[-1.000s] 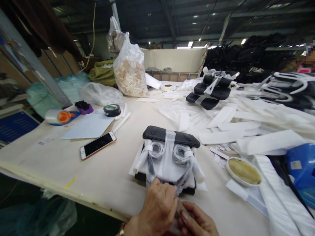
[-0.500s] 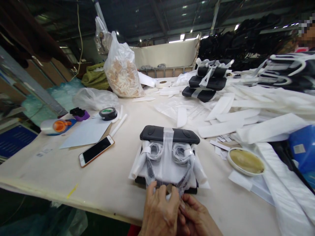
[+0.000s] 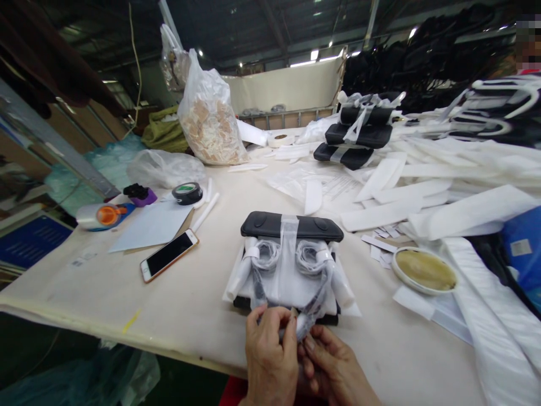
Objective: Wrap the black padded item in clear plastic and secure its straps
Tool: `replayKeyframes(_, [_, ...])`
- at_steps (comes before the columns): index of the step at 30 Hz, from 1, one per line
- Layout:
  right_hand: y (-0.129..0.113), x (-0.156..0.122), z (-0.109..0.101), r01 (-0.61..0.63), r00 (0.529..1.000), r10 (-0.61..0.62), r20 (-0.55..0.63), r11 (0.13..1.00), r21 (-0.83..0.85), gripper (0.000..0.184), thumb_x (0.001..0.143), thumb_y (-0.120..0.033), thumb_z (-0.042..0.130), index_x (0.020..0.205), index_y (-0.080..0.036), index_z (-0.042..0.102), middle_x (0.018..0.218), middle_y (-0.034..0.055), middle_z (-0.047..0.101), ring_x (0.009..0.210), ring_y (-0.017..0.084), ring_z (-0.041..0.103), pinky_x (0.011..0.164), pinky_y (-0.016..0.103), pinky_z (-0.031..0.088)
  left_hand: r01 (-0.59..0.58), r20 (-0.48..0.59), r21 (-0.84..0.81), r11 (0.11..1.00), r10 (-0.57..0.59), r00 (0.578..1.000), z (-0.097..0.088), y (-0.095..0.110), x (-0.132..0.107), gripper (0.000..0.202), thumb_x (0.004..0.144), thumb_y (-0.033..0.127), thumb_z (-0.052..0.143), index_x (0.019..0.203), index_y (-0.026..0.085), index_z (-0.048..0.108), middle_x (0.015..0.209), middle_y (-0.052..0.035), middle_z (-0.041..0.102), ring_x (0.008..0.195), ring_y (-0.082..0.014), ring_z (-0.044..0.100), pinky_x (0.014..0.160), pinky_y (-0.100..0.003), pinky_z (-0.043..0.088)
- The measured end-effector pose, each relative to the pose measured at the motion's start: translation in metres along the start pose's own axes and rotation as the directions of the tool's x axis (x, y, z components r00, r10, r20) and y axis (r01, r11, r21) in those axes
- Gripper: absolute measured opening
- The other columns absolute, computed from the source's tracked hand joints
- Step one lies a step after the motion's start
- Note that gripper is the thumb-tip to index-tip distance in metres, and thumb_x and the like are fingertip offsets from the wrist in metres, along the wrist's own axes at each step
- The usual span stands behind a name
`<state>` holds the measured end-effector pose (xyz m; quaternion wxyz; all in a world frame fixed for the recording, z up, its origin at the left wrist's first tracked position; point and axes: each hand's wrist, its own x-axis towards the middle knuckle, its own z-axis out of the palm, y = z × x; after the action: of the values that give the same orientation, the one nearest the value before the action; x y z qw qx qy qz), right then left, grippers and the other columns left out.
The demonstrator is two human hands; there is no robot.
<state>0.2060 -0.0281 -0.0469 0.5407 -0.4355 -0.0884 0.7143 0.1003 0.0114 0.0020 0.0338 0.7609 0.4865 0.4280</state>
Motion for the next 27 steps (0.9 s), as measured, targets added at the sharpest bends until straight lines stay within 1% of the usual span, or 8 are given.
replayKeyframes(2, [-0.003, -0.004, 0.003, 0.022, 1.000, -0.022, -0.017, 1.000, 0.000, 0.055, 0.049, -0.048, 0.085, 0.084, -0.015, 0.058, 0.062, -0.0025, 0.060, 0.040, 0.003, 0.044, 0.035, 0.013, 0.031, 0.090, -0.008, -0.002, 0.996, -0.090, 0.996, 0.003, -0.001, -0.002, 0.014, 0.088, 0.023, 0.046, 0.076, 0.021, 0.055, 0.067, -0.0007, 0.060, 0.068, -0.0190, 0.058, 0.061, -0.030, 0.048])
replayKeyframes(4, [-0.006, -0.009, 0.006, 0.037, 0.999, -0.037, -0.027, 0.999, 0.003, 0.052, 0.051, -0.046, 0.085, 0.084, -0.016, 0.059, 0.062, -0.0027, 0.060, 0.040, 0.002, 0.044, 0.038, 0.013, 0.032, 0.183, 0.017, -0.009, 0.983, -0.183, 0.983, 0.004, -0.002, -0.004, 0.008, 0.084, 0.023, 0.051, 0.079, 0.021, 0.056, 0.069, -0.0011, 0.060, 0.070, -0.0193, 0.059, 0.061, -0.030, 0.049])
replayKeyframes(8, [-0.007, -0.014, 0.010, 0.064, 0.997, -0.065, -0.042, 0.998, -0.030, 0.047, 0.055, -0.047, 0.083, 0.083, -0.016, 0.059, 0.054, -0.0038, 0.058, 0.039, 0.003, 0.045, 0.041, 0.013, 0.032, 0.237, 0.056, -0.039, 0.971, -0.235, 0.971, 0.001, -0.003, -0.002, 0.005, 0.078, 0.020, 0.056, 0.082, 0.021, 0.059, 0.071, -0.0015, 0.061, 0.070, -0.0196, 0.062, 0.059, -0.029, 0.053])
replayKeyframes(16, [-0.004, -0.012, 0.012, 0.065, 0.995, -0.069, -0.076, 0.996, -0.062, 0.051, 0.055, -0.051, 0.081, 0.084, -0.016, 0.059, 0.052, -0.0023, 0.060, 0.039, 0.006, 0.050, 0.042, 0.014, 0.034, 0.183, 0.051, -0.014, 0.983, -0.182, 0.982, -0.003, -0.001, 0.002, 0.010, 0.079, 0.020, 0.052, 0.083, 0.019, 0.060, 0.070, -0.0034, 0.063, 0.068, -0.0208, 0.062, 0.059, -0.032, 0.054])
replayKeyframes(19, [0.000, -0.009, 0.014, 0.149, 0.983, -0.154, -0.099, 0.987, -0.057, 0.048, 0.057, -0.051, 0.079, 0.083, -0.015, 0.062, 0.051, -0.0015, 0.060, 0.043, 0.007, 0.051, 0.045, 0.016, 0.038, 0.158, 0.149, -0.004, 0.987, -0.156, 0.977, -0.005, 0.000, 0.007, 0.012, 0.079, 0.017, 0.050, 0.084, 0.018, 0.061, 0.072, -0.0038, 0.064, 0.072, -0.0220, 0.061, 0.061, -0.033, 0.052])
replayKeyframes(22, [0.005, -0.006, 0.017, 0.205, 0.971, -0.211, -0.110, 0.976, -0.066, 0.046, 0.059, -0.050, 0.079, 0.085, -0.014, 0.064, 0.052, -0.0011, 0.060, 0.045, 0.008, 0.052, 0.048, 0.018, 0.042, 0.127, 0.250, -0.004, 0.992, -0.122, 0.961, -0.008, 0.003, 0.013, 0.016, 0.079, 0.013, 0.046, 0.076, 0.020, 0.060, 0.072, -0.0027, 0.064, 0.071, -0.0222, 0.060, 0.062, -0.034, 0.050])
replayKeyframes(24, [0.007, -0.005, 0.020, 0.237, 0.961, -0.244, -0.127, 0.969, -0.070, 0.046, 0.059, -0.049, 0.079, 0.086, -0.014, 0.065, 0.053, -0.0010, 0.060, 0.047, 0.009, 0.052, 0.049, 0.019, 0.043, 0.106, 0.248, 0.004, 0.994, -0.103, 0.963, -0.008, 0.005, 0.016, 0.019, 0.080, 0.012, 0.043, 0.071, 0.020, 0.058, 0.069, -0.0019, 0.063, 0.070, -0.0221, 0.058, 0.061, -0.034, 0.049])
replayKeyframes(27, [0.006, -0.009, 0.024, 0.252, 0.955, -0.255, -0.151, 0.967, -0.043, 0.046, 0.060, -0.048, 0.079, 0.088, -0.014, 0.064, 0.055, -0.0014, 0.061, 0.047, 0.009, 0.053, 0.049, 0.019, 0.044, 0.064, 0.184, 0.026, 0.998, -0.068, 0.981, -0.006, 0.006, 0.018, 0.022, 0.080, 0.011, 0.042, 0.066, 0.020, 0.055, 0.063, -0.0013, 0.061, 0.066, -0.0208, 0.057, 0.057, -0.030, 0.046])
